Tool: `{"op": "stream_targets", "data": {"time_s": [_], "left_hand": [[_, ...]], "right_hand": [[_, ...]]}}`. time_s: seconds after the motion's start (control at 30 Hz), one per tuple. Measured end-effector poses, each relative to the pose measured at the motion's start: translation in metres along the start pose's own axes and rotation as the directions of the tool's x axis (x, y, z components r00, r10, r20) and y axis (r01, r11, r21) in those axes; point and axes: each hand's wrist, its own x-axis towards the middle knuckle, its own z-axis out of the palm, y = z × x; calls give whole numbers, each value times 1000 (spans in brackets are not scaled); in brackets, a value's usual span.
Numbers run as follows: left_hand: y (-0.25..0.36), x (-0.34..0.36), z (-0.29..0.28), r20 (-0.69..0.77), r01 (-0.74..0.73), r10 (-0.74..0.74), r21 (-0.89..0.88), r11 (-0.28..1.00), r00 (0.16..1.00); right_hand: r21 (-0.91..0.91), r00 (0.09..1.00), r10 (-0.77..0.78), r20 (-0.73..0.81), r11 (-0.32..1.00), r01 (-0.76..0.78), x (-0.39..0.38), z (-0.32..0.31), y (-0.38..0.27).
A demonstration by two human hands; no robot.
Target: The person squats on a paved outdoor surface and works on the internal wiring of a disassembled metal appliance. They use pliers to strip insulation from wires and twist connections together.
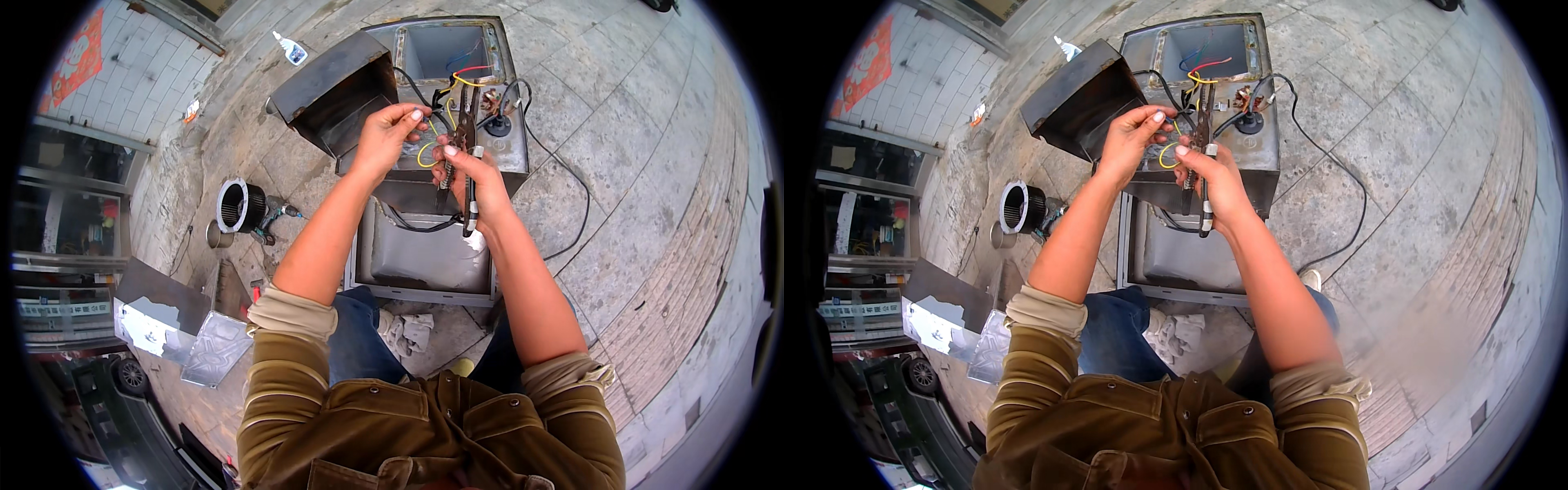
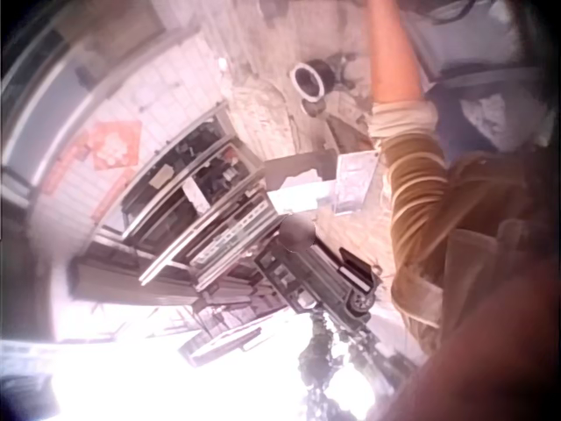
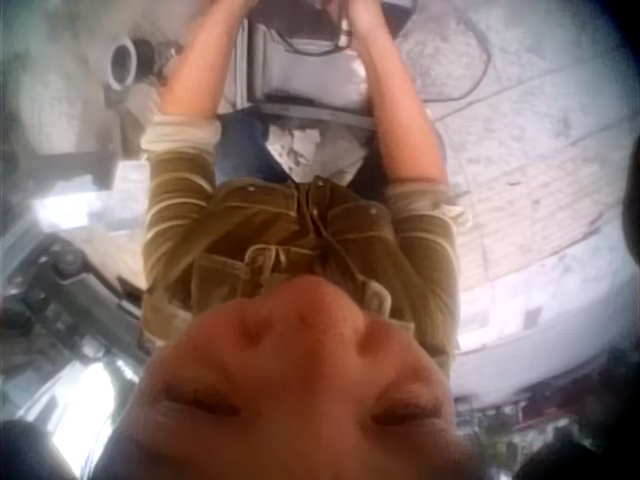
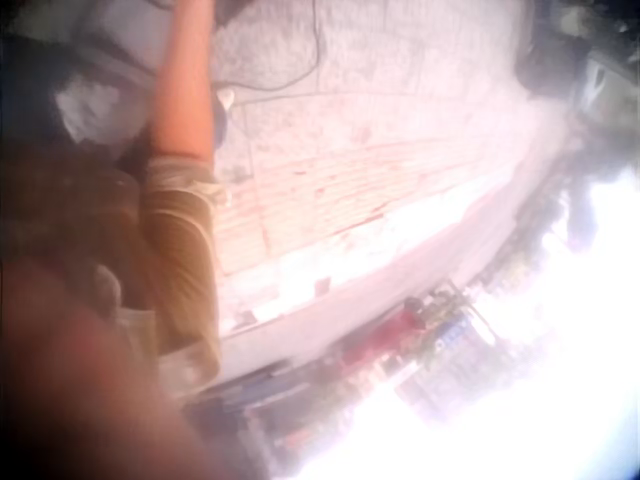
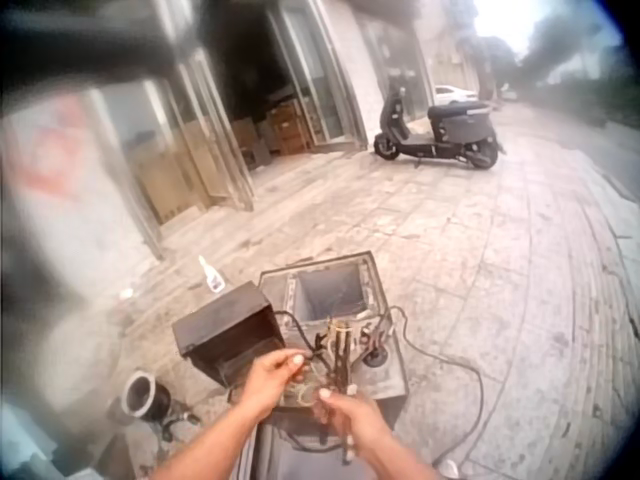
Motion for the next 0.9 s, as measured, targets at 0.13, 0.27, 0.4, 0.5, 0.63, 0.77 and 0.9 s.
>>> {"op": "stream_targets", "data": {"time_s": [0.13,0.27,0.4,0.5,0.63,0.77,0.9], "left_hand": [[-14,1,5,-153,-42,50,54,998,987],[-19,9,14,-237,-54,48,-16,998,970],[-18,15,17,-262,-7,1,-22,1000,965],[-17,20,22,-277,32,-45,-50,998,960],[-18,25,22,-264,57,-84,-109,992,961],[-16,22,21,-205,48,-82,-163,985,975],[-8,9,15,-186,51,-87,-194,980,979]], "right_hand": [[-62,1000,-23,-17,998,22,-2,4,1],[-66,997,-69,-44,996,66,1,2,3],[-86,992,-92,-88,993,85,1,4,3],[-104,987,-114,-116,989,102,1,5,2],[-125,983,-138,-120,984,123,-3,7,0],[-245,977,-180,-113,958,148,-10,3,-2],[-394,996,-79,-36,917,58,-22,0,-9]]}}
